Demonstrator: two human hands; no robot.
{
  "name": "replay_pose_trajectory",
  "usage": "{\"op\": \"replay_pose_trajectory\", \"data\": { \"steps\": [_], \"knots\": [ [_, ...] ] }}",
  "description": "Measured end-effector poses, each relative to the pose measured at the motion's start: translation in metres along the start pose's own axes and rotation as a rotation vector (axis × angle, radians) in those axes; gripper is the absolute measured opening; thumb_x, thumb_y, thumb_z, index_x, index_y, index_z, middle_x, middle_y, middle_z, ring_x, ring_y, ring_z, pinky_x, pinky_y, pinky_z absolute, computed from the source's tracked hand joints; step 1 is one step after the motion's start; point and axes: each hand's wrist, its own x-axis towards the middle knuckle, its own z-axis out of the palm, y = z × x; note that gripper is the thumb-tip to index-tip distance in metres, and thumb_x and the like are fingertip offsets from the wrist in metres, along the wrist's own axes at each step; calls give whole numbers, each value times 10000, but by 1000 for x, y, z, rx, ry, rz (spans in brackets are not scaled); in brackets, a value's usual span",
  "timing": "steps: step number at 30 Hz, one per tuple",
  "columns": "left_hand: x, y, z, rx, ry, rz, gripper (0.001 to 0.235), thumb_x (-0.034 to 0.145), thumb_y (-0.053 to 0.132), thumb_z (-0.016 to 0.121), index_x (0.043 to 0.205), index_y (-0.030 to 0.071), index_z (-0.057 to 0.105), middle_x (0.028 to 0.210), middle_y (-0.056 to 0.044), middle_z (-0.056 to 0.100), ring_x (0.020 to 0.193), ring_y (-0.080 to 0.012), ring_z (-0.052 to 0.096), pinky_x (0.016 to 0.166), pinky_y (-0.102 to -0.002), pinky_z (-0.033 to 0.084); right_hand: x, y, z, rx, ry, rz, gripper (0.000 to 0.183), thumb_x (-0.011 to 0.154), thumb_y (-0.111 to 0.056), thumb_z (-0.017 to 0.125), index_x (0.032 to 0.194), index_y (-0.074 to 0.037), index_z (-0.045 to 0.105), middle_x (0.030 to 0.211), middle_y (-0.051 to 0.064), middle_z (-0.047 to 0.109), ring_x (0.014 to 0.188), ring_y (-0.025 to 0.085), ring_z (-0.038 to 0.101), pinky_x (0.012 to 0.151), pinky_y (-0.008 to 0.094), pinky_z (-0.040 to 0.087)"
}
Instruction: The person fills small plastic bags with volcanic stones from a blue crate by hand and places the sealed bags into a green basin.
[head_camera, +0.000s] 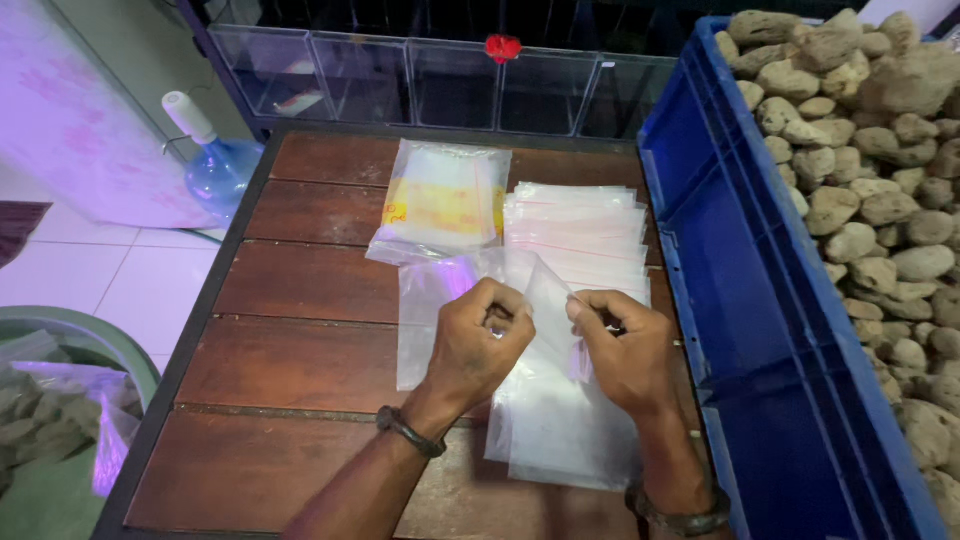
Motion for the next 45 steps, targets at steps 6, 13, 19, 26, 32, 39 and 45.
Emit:
{"op": "replay_pose_trajectory", "data": {
  "steps": [6, 13, 19, 26, 32, 39, 45],
  "knots": [
    [-1, 10, -7, 300, -37, 356, 194, 924, 36, 622, 1104, -23, 663, 838, -241, 680, 740, -380, 740, 535, -398, 587, -4, -9, 2, 22, 55, -96, 62, 869, -78, 803, 925, -52, 809, 762, 135, 766, 669, 198, 739, 565, 319, 600],
    [1, 27, -9, 725, -379, 579, 353, 818, 94, 632, 1168, 61, 665, 874, -157, 611, 747, -409, 685, 571, -511, 577, -10, -38, -14, -213, 82, -414, 39, 841, -101, 807, 876, -115, 797, 783, 93, 765, 748, 288, 763, 624, 354, 627],
    [-3, 53, -7, 985, -307, 879, 167, 870, 102, 579, 984, 204, 647, 904, -72, 550, 640, -313, 596, 501, -432, 495, -22, -64, -49, -421, 138, -382, 46, 855, -181, 775, 873, -140, 786, 764, 88, 748, 765, 328, 746, 659, 417, 608],
    [-18, 139, -6, 961, -339, 1295, 99, 911, 58, 595, 891, 155, 604, 906, -79, 542, 610, -267, 526, 509, -380, 452, -35, -93, -83, -625, 132, -407, 52, 847, -230, 730, 813, -203, 759, 703, 56, 698, 747, 319, 715, 671, 434, 586],
    [-2, 157, 0, 1007, -442, 1247, 102, 891, 86, 572, 987, 96, 540, 836, -53, 529, 625, -285, 635, 499, -389, 519, -51, -123, -99, -629, 152, -404, 56, 843, -245, 722, 807, -209, 743, 722, 58, 705, 775, 339, 722, 650, 478, 565],
    [11, 173, 7, 1054, -632, 1214, 37, 854, 137, 658, 860, 168, 640, 820, -52, 564, 641, -297, 639, 541, -414, 532, -43, -142, -137, -885, 105, -371, 153, 871, -251, 629, 747, -167, 663, 686, 128, 649, 779, 397, 699, 644, 544, 540],
    [18, 216, 7, 1164, -884, 1015, 152, 958, 308, 696, 903, 170, 669, 844, -40, 648, 745, -363, 696, 581, -543, 549, -39, -181, -194, -940, -53, -219, 116, 779, -219, 704, 680, -160, 716, 704, 48, 725, 701, 292, 673, 652, 439, 458]
  ]
}}
